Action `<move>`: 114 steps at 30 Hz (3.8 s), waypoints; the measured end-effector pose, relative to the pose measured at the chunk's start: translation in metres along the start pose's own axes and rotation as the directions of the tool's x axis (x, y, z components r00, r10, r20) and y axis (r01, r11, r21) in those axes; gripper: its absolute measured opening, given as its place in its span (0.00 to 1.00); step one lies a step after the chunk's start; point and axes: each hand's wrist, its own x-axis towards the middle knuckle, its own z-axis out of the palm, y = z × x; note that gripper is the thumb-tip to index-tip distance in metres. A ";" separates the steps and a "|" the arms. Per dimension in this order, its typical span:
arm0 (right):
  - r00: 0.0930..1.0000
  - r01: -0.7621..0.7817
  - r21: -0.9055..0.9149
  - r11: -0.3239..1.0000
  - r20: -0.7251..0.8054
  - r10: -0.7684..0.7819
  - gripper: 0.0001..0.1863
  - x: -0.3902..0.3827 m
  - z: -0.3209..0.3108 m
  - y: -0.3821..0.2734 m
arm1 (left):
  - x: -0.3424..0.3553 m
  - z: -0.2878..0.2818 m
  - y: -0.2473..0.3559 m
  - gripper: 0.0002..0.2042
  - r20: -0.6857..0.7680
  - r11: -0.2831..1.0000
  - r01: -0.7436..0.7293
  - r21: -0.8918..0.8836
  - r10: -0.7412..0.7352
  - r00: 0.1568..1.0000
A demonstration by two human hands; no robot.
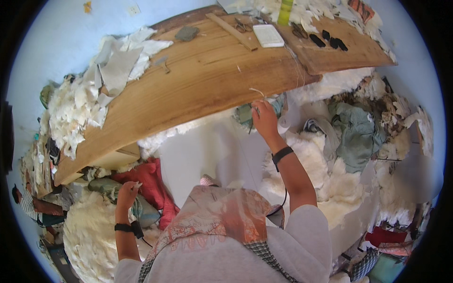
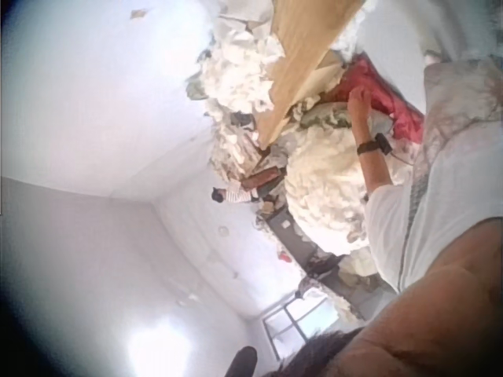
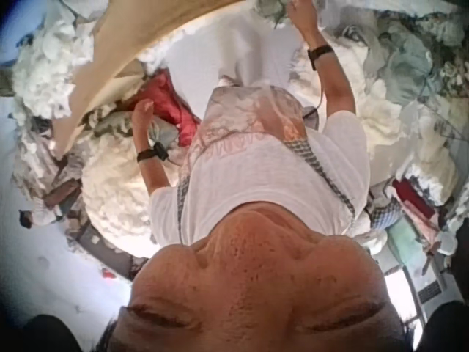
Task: Threading a needle and organizing white sheepskin pieces in a workshop.
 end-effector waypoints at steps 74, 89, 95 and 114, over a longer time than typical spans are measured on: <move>0.466 -0.850 0.258 -0.459 0.773 -0.431 0.15 0.364 0.220 -0.107 | 0.247 0.014 0.030 0.13 -0.556 0.983 0.169 0.064 -0.106 0.824; 0.591 -0.684 0.662 0.308 0.749 -0.300 0.14 0.316 0.176 -0.165 | 0.266 -0.084 0.132 0.09 -0.405 0.905 -0.216 -0.367 0.053 0.913; 0.509 -0.607 0.564 0.560 0.817 -0.272 0.10 0.296 0.161 -0.148 | 0.244 -0.061 0.090 0.09 -0.487 0.951 -0.112 -0.288 -0.045 0.872; 0.297 -0.366 0.327 0.871 0.928 -0.224 0.15 0.228 0.212 -0.080 | 0.233 -0.006 0.071 0.12 -0.232 0.990 0.134 -0.046 -0.141 0.962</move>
